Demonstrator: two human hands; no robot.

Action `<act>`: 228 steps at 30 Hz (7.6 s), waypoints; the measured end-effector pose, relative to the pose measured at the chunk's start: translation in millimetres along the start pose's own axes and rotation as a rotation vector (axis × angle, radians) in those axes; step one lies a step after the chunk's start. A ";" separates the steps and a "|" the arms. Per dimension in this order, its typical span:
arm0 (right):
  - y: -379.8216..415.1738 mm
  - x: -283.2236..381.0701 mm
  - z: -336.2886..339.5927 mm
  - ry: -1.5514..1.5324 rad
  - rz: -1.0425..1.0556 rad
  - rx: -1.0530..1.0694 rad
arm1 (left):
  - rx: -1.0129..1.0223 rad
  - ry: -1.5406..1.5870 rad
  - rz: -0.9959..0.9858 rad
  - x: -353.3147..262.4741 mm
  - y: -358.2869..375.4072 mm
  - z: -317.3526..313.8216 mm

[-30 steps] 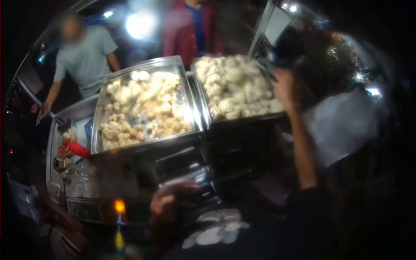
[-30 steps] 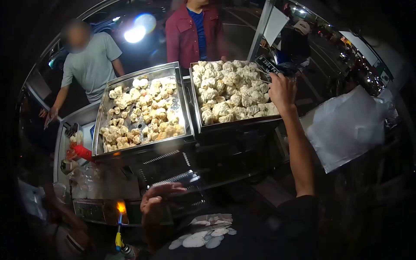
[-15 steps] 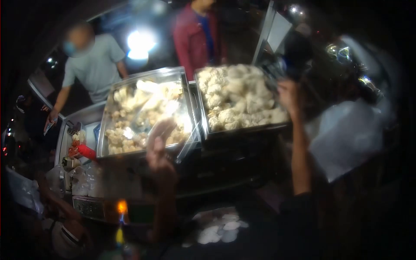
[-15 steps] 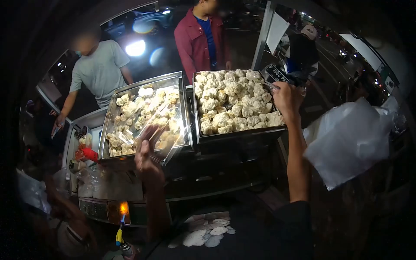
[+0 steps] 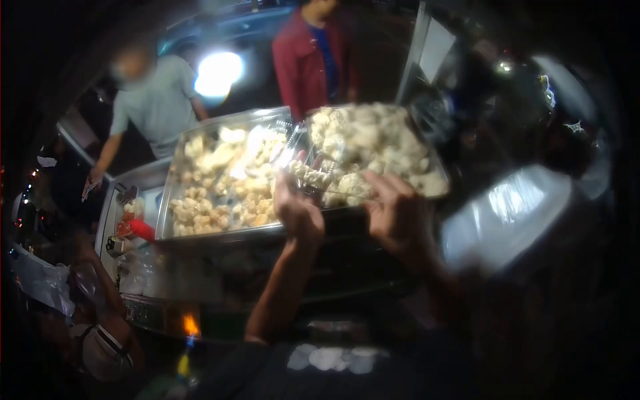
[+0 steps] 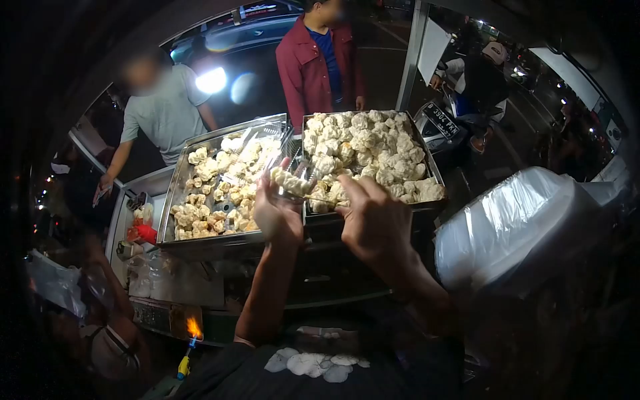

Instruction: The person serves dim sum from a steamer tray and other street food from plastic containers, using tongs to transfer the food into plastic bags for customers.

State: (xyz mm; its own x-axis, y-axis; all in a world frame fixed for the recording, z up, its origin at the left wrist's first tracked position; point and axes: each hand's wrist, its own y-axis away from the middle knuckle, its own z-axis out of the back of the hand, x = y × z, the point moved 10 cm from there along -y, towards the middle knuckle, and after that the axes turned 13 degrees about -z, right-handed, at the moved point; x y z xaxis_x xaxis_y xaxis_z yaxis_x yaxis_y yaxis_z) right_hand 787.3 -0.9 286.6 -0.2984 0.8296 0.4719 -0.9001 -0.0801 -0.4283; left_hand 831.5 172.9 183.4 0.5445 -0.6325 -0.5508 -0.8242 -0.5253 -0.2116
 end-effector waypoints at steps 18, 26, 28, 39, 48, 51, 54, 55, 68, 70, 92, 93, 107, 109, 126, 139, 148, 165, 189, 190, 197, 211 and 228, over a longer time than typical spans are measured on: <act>-152.9 -198.7 -67.8 0.177 -0.274 -0.015 | -0.365 -0.006 0.001 -37.4 -40.2 68.0; -115.7 -128.5 -8.7 -0.546 -0.318 0.221 | -0.126 0.138 0.182 -4.4 -36.5 29.1; -102.7 -71.5 10.2 -0.340 -0.003 0.018 | -0.072 0.137 0.226 1.4 -32.7 13.3; -102.1 -20.9 11.1 -0.199 0.084 0.143 | 0.161 0.290 0.285 8.9 -39.4 0.5; -137.6 -104.3 -106.1 0.631 -0.066 0.142 | -0.175 0.048 0.198 -34.0 -39.0 48.9; -140.1 -112.7 -139.1 0.709 0.064 0.120 | -0.177 0.052 0.206 -33.1 -42.3 65.5; -141.5 -107.6 -136.1 0.684 0.167 0.007 | -0.104 0.051 0.201 -37.1 -46.2 62.7; -144.1 -103.8 -130.8 0.686 0.170 0.013 | -0.032 0.049 0.187 -38.9 -46.7 57.4; -134.5 -111.7 -120.8 0.677 0.037 0.180 | -0.117 0.068 0.156 -24.5 -51.1 70.5; -137.0 -104.5 -141.6 0.812 0.209 0.168 | -0.128 0.054 0.203 -19.6 -46.0 69.7; -42.3 22.5 -7.6 0.061 0.064 -0.010 | -0.077 0.198 0.092 -27.8 -17.9 18.9; -35.8 26.8 -10.6 0.056 0.078 -0.027 | -0.080 0.202 0.088 -24.5 -17.9 21.7; -51.0 47.7 3.3 0.043 0.072 -0.001 | -0.117 0.284 0.017 -34.1 -19.8 18.4; -46.7 55.4 -1.8 0.056 0.131 0.038 | -0.143 0.239 -0.040 -33.5 -25.5 27.7; -132.2 -111.6 -30.7 0.316 -0.031 0.163 | -0.102 0.295 0.054 -54.8 -33.6 32.4; -102.5 -184.4 -49.8 0.388 -0.343 0.334 | -0.089 0.228 0.098 -68.1 -35.7 33.0; -123.0 -165.3 -60.5 0.267 -0.212 0.314 | -0.142 0.216 0.151 -59.4 -34.5 32.8; -95.9 -197.7 -28.0 0.616 -0.285 0.079 | -0.139 0.282 0.127 -68.7 -43.2 37.8; -127.7 -222.1 26.8 0.282 -0.364 -0.192 | -0.184 0.111 0.226 -35.5 -34.1 15.7; -126.8 -216.9 33.2 0.187 -0.238 -0.225 | -0.071 -0.169 0.081 -19.9 -44.8 61.4; -94.5 -77.2 51.0 -0.388 -0.199 0.025 | 0.041 0.209 0.376 1.8 -19.8 9.2; -63.2 57.6 -7.6 -0.065 0.123 0.207 | -0.087 0.344 0.203 -67.8 6.7 54.8; -125.0 183.9 -238.3 0.224 0.636 0.379 | -0.422 0.164 -0.164 -222.4 114.0 201.5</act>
State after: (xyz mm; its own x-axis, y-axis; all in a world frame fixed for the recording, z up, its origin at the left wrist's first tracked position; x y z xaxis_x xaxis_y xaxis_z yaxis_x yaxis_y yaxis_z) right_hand 920.6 293.4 243.2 -0.7596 0.6492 0.0387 -0.6360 -0.7292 -0.2524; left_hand 585.1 368.4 119.1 0.7073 -0.5860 -0.3954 -0.6091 -0.7891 0.0796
